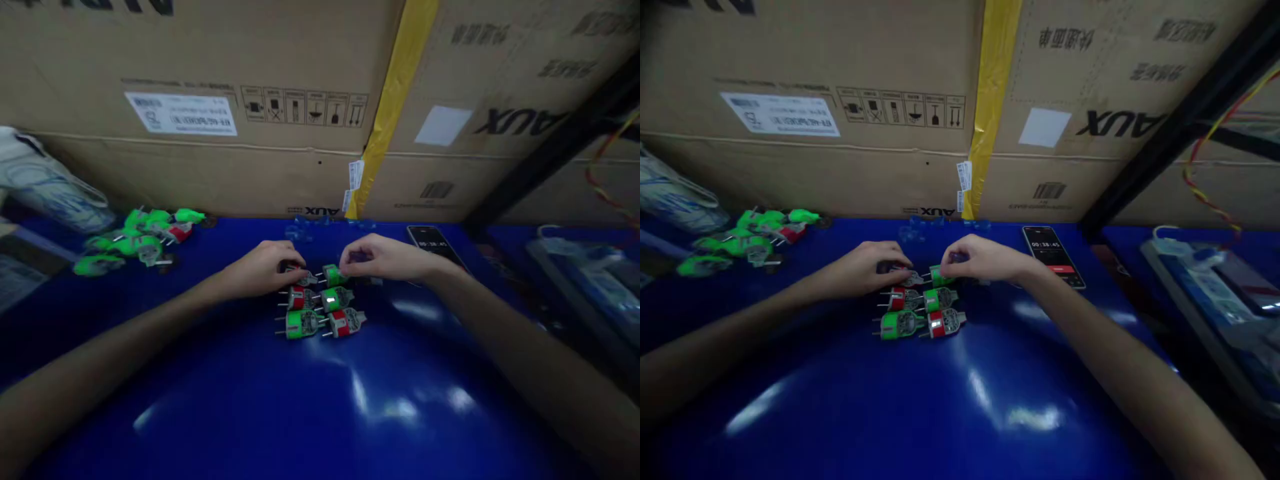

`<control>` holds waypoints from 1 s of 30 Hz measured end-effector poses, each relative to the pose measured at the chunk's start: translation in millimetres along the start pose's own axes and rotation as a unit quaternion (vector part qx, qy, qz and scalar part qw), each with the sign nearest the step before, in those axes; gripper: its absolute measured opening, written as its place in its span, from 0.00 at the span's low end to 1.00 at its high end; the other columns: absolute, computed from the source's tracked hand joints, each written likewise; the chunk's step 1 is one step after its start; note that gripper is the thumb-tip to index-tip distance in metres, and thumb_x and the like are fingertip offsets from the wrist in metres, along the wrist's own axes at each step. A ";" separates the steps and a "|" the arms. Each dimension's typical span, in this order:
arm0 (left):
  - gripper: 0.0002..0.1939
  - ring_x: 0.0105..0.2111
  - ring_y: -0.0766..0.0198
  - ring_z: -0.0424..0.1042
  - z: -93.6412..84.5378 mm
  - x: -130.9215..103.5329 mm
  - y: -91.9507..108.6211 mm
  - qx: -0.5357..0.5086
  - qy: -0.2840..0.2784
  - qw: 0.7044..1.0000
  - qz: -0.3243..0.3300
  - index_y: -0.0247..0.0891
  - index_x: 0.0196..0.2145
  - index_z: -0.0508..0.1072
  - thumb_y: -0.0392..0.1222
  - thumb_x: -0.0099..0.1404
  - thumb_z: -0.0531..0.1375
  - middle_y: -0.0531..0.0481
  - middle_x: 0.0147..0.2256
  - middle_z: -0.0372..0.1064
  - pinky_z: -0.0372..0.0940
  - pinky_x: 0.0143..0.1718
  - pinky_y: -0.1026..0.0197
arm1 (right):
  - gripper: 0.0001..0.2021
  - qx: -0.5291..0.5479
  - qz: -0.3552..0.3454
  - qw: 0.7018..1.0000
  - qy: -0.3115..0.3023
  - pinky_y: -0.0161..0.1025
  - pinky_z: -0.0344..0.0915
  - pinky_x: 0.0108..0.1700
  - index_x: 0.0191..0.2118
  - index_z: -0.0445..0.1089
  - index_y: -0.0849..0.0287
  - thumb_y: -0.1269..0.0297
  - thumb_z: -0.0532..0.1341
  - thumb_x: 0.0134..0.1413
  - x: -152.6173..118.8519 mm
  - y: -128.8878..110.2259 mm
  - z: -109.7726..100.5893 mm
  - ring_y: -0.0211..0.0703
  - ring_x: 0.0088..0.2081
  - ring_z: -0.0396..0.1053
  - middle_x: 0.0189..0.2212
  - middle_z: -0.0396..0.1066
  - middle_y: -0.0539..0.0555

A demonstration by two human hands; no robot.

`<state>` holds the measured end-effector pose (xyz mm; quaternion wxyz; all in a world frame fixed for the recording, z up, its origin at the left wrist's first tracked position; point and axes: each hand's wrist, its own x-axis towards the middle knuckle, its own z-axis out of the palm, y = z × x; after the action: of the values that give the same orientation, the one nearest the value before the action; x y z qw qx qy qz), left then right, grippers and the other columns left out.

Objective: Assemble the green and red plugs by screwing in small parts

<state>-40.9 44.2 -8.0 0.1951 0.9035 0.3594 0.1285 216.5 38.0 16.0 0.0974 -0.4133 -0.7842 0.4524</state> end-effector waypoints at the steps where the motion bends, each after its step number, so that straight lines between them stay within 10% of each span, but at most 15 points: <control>1: 0.14 0.35 0.61 0.72 0.5 0.1 -0.1 0.009 0.003 1.000 0.004 0.37 0.39 0.80 0.48 0.67 0.58 0.47 0.36 0.74 0.61 0.37 0.63 | 0.15 -0.006 0.000 1.000 -0.001 0.35 0.59 0.36 0.36 0.75 0.62 0.53 0.62 0.53 0.1 -0.1 0.0 0.38 0.33 0.65 0.31 0.73 0.52; 10: 0.16 0.38 0.59 0.71 -3.6 4.0 4.5 0.055 0.012 0.998 0.021 0.36 0.41 0.78 0.51 0.69 0.57 0.46 0.37 0.72 0.62 0.40 0.61 | 0.16 0.007 0.008 1.000 -0.020 0.35 0.56 0.34 0.36 0.74 0.64 0.53 0.62 0.54 -0.7 -2.0 0.1 0.37 0.32 0.62 0.31 0.71 0.52; 30: 0.09 0.33 0.63 0.69 17.4 4.4 25.5 0.134 0.191 0.926 0.297 0.31 0.34 0.74 0.37 0.71 0.56 0.45 0.32 0.71 0.65 0.34 0.63 | 0.17 0.124 0.023 0.989 -0.079 0.34 0.43 0.25 0.31 0.68 0.64 0.51 0.65 0.50 2.6 -2.0 9.2 0.30 0.24 0.48 0.23 0.57 0.45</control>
<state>-16.0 25.7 -11.8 -0.0470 0.9449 0.1191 0.3012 208.9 33.7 11.8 0.0751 -0.3790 -0.7178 0.5792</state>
